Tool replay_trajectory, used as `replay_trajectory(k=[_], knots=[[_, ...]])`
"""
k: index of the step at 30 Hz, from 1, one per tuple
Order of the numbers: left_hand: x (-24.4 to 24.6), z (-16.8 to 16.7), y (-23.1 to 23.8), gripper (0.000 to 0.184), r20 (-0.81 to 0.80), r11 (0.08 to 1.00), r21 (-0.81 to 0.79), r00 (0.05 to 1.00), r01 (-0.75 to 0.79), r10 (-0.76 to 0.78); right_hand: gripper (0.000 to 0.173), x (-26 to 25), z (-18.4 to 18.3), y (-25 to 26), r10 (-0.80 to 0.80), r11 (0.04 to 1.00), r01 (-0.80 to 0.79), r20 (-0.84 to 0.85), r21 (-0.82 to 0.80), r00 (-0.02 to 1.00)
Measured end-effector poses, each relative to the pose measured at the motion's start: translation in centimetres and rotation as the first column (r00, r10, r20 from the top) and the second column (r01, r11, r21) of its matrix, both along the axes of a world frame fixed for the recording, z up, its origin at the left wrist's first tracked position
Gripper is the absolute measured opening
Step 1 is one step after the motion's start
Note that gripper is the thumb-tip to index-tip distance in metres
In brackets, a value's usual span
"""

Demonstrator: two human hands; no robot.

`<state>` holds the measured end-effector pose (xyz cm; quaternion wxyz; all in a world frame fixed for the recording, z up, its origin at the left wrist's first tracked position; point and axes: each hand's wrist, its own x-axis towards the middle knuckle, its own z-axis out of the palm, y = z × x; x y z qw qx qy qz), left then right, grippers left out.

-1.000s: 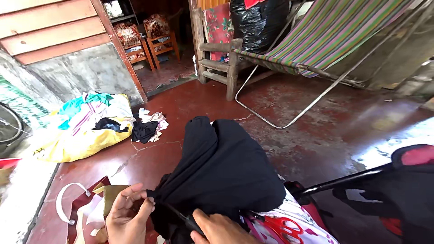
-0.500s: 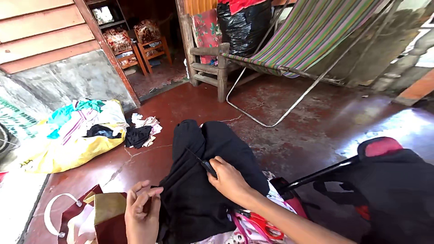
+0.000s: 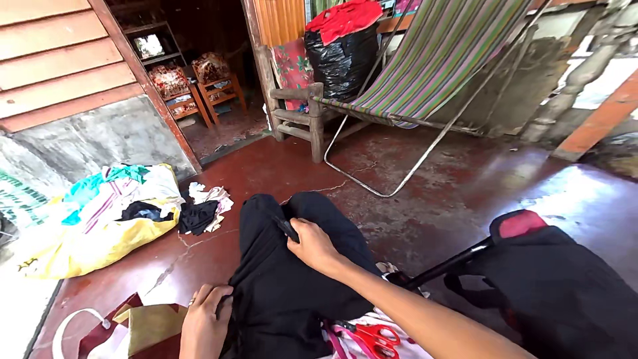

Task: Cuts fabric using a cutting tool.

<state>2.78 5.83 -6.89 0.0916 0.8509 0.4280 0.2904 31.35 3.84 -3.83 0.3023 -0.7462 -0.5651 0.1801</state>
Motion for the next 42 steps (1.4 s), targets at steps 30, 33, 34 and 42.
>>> replay_trajectory(k=[30, 33, 34, 42], knots=[[8.3, 2.6, -0.1, 0.024, 0.231, 0.99, -0.074, 0.964, -0.117, 0.131, 0.041, -0.4, -3.2, 1.0, -0.125, 0.984, 0.178, -0.609, 0.027, 0.783], [9.2, 2.7, 0.2, 0.025, 0.467, 0.936, -0.348, 0.857, -0.046, 0.216, 0.04, -1.0, -1.4, -0.9, -0.141, 0.988, 0.156, -0.467, -0.006, 0.873], [9.4, 2.7, 0.5, 0.024, 0.546, 0.908, -0.419, 0.793, -0.019, 0.269, 0.039, -1.0, -1.0, -1.8, -0.122, 0.991, 0.132, -0.437, -0.006, 0.891], [10.3, 1.8, 1.5, 0.003, 0.759, 0.788, -0.606, 0.376, 0.107, 0.532, 0.031, -0.7, 0.1, -5.9, 0.001, 1.0, 0.002, -0.462, 0.005, 0.887]])
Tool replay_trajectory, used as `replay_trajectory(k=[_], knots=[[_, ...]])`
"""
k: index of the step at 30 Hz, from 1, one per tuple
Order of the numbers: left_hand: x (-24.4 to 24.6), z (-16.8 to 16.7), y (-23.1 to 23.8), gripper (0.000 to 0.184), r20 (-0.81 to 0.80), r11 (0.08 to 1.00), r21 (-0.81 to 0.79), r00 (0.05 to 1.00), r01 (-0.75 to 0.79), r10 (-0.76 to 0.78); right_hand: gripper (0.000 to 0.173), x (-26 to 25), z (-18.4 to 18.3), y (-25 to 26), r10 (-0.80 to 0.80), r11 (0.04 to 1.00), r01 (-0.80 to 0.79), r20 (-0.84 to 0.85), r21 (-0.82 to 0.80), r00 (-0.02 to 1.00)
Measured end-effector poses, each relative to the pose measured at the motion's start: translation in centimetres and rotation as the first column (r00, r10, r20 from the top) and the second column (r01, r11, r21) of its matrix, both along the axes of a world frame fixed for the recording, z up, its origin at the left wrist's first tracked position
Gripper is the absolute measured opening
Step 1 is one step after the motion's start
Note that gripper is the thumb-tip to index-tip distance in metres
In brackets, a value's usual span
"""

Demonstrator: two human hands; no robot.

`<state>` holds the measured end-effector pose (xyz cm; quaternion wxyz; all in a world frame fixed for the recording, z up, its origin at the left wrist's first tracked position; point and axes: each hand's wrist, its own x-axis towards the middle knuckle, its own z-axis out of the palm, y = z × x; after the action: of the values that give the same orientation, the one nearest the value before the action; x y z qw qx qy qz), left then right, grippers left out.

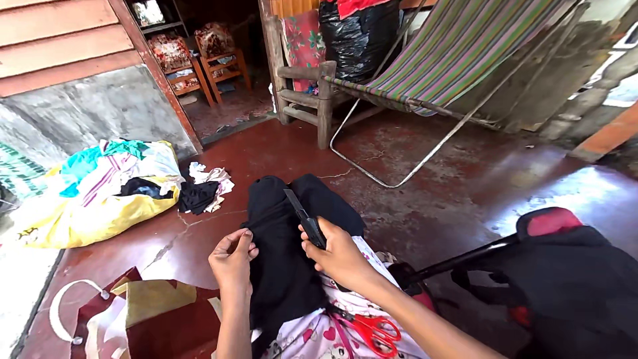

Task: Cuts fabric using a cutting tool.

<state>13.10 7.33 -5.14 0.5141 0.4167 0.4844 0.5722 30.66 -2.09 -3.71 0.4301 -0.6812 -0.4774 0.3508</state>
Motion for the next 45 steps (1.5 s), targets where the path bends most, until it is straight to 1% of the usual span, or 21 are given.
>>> replay_trajectory(k=[2, 4, 9, 12, 15, 17, 18, 21, 24, 27, 29, 33, 37, 39, 40, 41, 43, 45], knots=[[-0.2, 0.0, 0.1, 0.007, 0.011, 1.0, 0.031, 1.0, -0.005, 0.005, 0.031, -0.3, 0.9, -0.6, 0.083, 0.994, -0.084, -0.022, -0.071, 0.996], [-0.5, 0.4, 0.1, 0.01, 0.023, 0.999, 0.036, 1.0, -0.003, 0.002, 0.032, -0.2, 1.8, -1.2, 0.163, 0.979, -0.161, 0.002, -0.124, 0.987], [-2.2, 1.7, -0.5, 0.014, 0.153, 0.998, -0.052, 0.988, 0.045, -0.037, 0.031, 2.2, 3.6, -2.7, 0.248, 0.966, -0.229, 0.185, -0.117, 0.951], [-3.3, 1.6, -0.8, 0.018, 0.239, 0.989, -0.119, 0.969, 0.093, -0.062, 0.025, 5.1, 5.0, -3.1, 0.221, 0.973, -0.196, 0.243, -0.123, 0.945], [-4.5, 1.5, -1.0, 0.019, 0.308, 0.977, -0.143, 0.945, 0.16, -0.109, 0.024, 9.1, 6.9, -3.3, 0.126, 0.988, -0.106, 0.182, -0.116, 0.975], [-4.8, 1.5, -1.3, 0.022, 0.332, 0.981, -0.121, 0.937, 0.153, -0.105, 0.026, 11.6, 8.7, -4.0, 0.03, 0.997, -0.02, 0.133, -0.077, 0.991], [-5.0, 1.4, -1.5, 0.024, 0.328, 0.985, -0.092, 0.938, 0.149, -0.111, 0.026, 12.5, 9.4, -4.4, -0.01, 0.999, 0.016, 0.139, -0.047, 0.99], [-5.4, 1.7, -2.4, 0.025, 0.275, 0.993, -0.012, 0.955, 0.118, -0.11, 0.021, 14.0, 10.9, -5.9, -0.058, 0.998, 0.057, 0.207, 0.01, 0.977], [-5.5, 1.9, -3.2, 0.027, 0.216, 0.992, 0.083, 0.97, 0.099, -0.115, 0.018, 13.6, 11.0, -7.6, -0.049, 0.998, 0.056, 0.232, -0.021, 0.972], [-5.6, 2.0, -3.6, 0.027, 0.156, 0.978, 0.177, 0.978, 0.107, -0.135, 0.021, 12.3, 10.3, -8.9, -0.006, 0.998, 0.019, 0.207, -0.065, 0.978], [-5.6, 2.0, -3.8, 0.027, 0.128, 0.97, 0.214, 0.981, 0.113, -0.143, 0.02, 11.5, 9.5, -9.3, 0.025, 0.998, -0.016, 0.157, -0.057, 0.987], [-5.7, 2.1, -3.9, 0.024, 0.102, 0.962, 0.241, 0.982, 0.128, -0.156, 0.014, 10.0, 8.1, -9.7, 0.09, 0.995, -0.084, 0.121, -0.054, 0.989], [-5.9, 2.0, -4.0, 0.022, 0.148, 0.962, 0.234, 0.973, 0.138, -0.175, 0.018, 8.7, 7.2, -9.9, 0.186, 0.981, -0.179, 0.101, -0.069, 0.977], [-6.2, 1.9, -4.1, 0.023, 0.138, 0.963, 0.218, 0.972, 0.156, -0.189, 0.02, 9.1, 7.5, -10.0, 0.189, 0.981, -0.184, 0.106, -0.056, 0.976], [-6.4, 1.7, -4.0, 0.024, 0.106, 0.958, 0.216, 0.971, 0.187, -0.214, 0.02, 9.7, 7.9, -10.2, 0.16, 0.987, -0.157, 0.122, -0.03, 0.98], [-6.6, 1.5, -3.9, 0.026, 0.04, 0.947, 0.214, 0.967, 0.239, -0.253, 0.019, 10.7, 8.5, -10.5, 0.1, 0.994, -0.104, 0.139, 0.017, 0.985], [-6.8, 0.8, -3.5, 0.028, -0.167, 0.914, 0.218, 0.936, 0.343, -0.311, 0.023, 14.0, 9.4, -11.1, -0.059, 0.989, 0.038, 0.142, 0.145, 0.988], [-6.5, 0.0, -3.1, 0.027, -0.372, 0.888, 0.226, 0.878, 0.401, -0.302, 0.03, 18.3, 10.4, -12.1, -0.25, 0.951, 0.218, 0.132, 0.218, 0.959]])
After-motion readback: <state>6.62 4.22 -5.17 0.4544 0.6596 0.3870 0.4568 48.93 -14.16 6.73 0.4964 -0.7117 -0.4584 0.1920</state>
